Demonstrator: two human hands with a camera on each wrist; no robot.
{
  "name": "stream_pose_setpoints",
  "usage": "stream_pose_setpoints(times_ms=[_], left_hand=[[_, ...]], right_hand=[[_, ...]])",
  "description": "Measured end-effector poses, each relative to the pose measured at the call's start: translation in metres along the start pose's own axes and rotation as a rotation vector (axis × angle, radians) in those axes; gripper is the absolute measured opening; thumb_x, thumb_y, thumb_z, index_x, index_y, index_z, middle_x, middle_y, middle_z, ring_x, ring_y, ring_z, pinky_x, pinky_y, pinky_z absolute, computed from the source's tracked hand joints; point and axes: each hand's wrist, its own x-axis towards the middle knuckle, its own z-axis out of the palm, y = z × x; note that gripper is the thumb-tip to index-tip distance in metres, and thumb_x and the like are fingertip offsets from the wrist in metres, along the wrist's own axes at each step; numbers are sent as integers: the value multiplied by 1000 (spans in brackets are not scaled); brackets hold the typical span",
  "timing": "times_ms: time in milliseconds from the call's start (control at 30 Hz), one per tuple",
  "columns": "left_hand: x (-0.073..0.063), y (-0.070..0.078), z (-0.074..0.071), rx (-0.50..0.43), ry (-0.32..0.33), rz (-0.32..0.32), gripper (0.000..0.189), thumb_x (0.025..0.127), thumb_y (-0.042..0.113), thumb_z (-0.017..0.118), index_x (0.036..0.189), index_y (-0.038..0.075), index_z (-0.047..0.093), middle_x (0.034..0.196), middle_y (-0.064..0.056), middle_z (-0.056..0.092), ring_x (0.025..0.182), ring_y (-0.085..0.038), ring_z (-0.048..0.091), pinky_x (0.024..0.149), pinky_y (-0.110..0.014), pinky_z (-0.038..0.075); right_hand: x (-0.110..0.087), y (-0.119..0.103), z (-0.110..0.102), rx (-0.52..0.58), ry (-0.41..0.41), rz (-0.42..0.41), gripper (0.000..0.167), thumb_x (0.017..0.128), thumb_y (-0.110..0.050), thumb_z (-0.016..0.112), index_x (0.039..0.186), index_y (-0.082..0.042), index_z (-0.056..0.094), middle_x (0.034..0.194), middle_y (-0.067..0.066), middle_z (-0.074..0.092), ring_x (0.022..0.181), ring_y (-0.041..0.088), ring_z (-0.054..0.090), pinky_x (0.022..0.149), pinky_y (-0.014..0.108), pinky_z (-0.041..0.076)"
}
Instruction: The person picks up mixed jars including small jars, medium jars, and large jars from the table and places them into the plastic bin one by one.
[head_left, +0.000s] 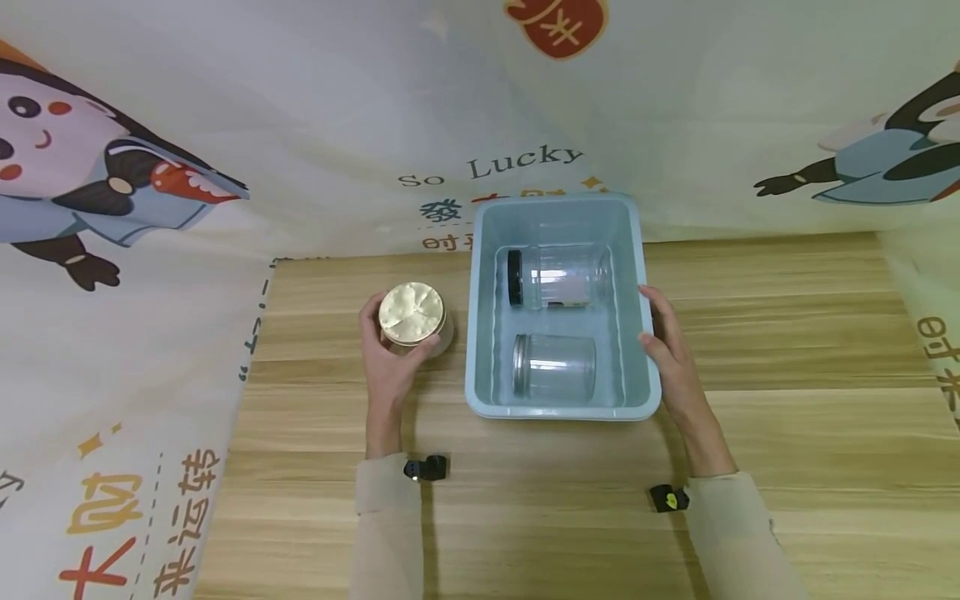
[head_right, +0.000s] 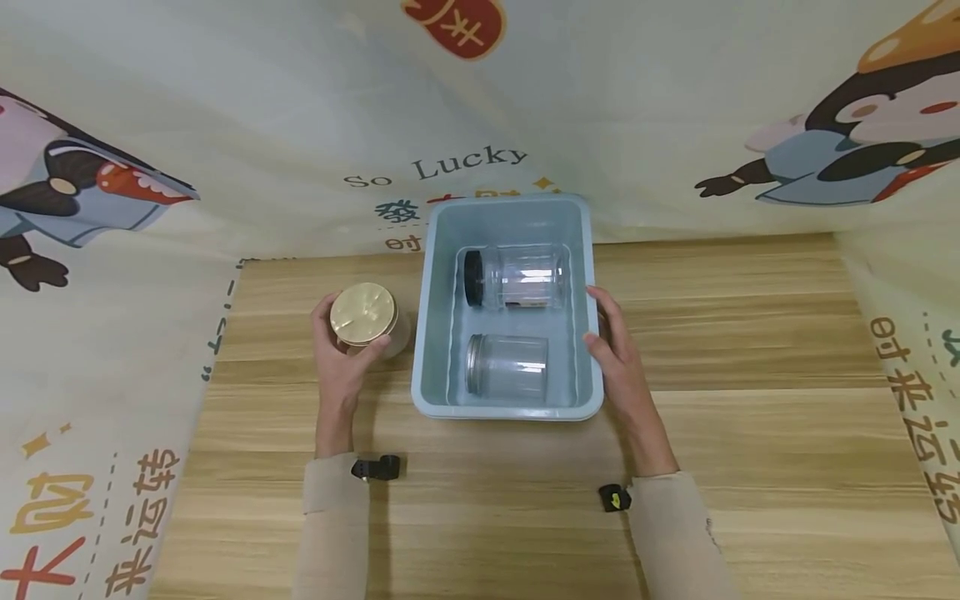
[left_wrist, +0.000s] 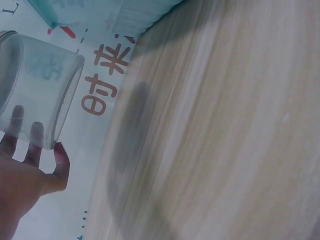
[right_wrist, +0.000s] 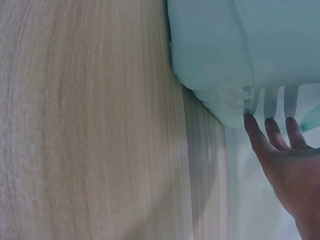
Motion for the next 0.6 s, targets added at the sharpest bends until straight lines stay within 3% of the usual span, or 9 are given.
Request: stream_pose_setpoints(times_ms=[600], left_hand=[[0, 4, 0, -56, -8, 30, 87, 67, -3, 81, 142, -10, 37, 137, -12, 50, 127, -21, 46, 112, -41, 31]], right_hand=[[1, 3, 0, 7, 18, -9, 57, 95, -11, 40, 152, -15, 36, 151, 6, 34, 126, 22, 35, 98, 35, 32]])
